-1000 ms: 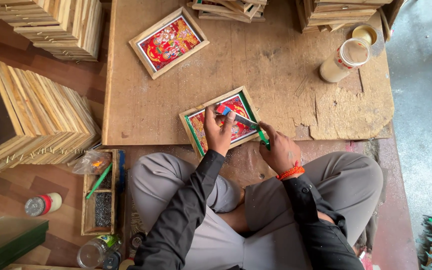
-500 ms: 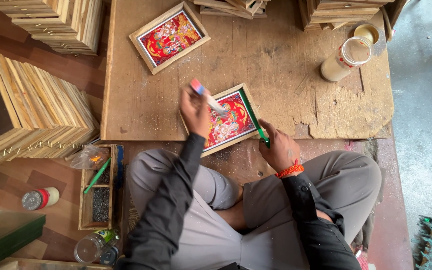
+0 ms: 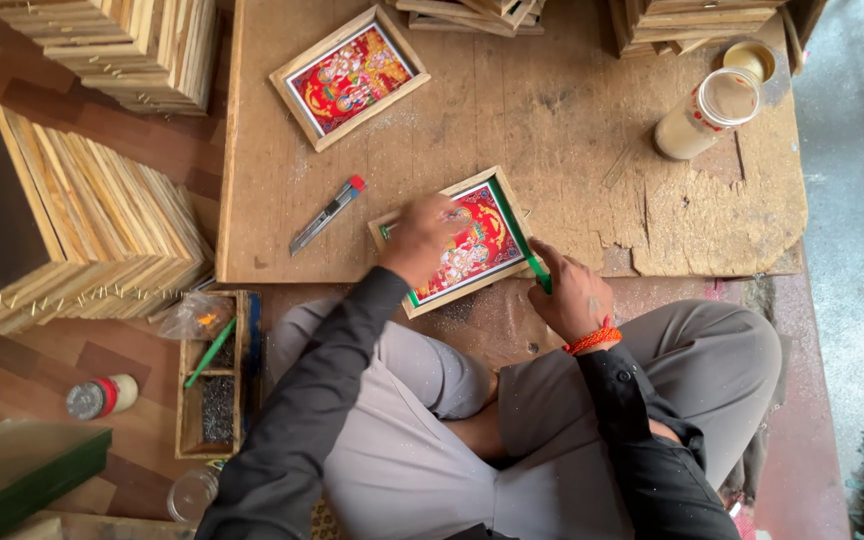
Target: The person sits on the floor and assembles small wooden picture frames by applying green tape to the edges and pressing them down with a utility knife. They handle multiple frames one at a time, stacking completed ones nearby.
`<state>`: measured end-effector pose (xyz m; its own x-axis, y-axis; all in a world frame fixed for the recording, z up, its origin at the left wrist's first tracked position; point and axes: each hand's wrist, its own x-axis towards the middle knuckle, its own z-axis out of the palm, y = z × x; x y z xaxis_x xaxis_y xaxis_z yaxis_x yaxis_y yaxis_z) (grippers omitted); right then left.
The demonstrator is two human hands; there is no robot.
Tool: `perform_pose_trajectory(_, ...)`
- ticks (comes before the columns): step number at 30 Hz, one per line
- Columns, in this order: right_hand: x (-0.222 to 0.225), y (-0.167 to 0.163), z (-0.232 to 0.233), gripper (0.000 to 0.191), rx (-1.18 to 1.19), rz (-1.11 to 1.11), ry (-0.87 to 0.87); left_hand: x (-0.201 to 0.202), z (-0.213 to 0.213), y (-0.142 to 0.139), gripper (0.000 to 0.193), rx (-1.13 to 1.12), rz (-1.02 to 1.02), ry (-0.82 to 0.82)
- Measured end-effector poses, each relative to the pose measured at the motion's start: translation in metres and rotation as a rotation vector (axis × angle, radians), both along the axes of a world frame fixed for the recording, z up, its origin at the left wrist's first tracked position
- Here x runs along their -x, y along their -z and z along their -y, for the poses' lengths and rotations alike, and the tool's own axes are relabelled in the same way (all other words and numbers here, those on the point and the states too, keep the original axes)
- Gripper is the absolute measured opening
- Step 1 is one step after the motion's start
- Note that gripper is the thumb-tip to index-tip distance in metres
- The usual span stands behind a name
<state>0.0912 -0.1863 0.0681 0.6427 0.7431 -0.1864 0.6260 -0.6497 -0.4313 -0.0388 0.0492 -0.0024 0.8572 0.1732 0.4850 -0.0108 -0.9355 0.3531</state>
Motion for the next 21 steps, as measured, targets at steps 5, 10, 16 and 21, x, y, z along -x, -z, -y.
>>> perform_pose_trajectory(5, -0.001, 0.003, 0.002, 0.073, -0.053, -0.006, -0.008, -0.044, 0.043, -0.006, 0.034, 0.041, -0.294, 0.205)
perform_pose_trajectory(10, -0.013, 0.010, 0.009, 0.074, -0.062, -0.135, -0.038, -0.046, 0.034, -0.020, 0.038, -0.145, -0.378, 0.336)
perform_pose_trajectory(16, -0.025, 0.026, 0.011, 0.069, -0.225, -0.219, 0.014, -0.049, 0.039, -0.032, 0.029, -0.253, -0.403, 0.276)
perform_pose_trajectory(21, -0.029, 0.029, 0.016, 0.079, -0.622, -0.305, 0.265, 0.005, 0.082, -0.038, 0.041, 0.095, -0.265, -0.008)
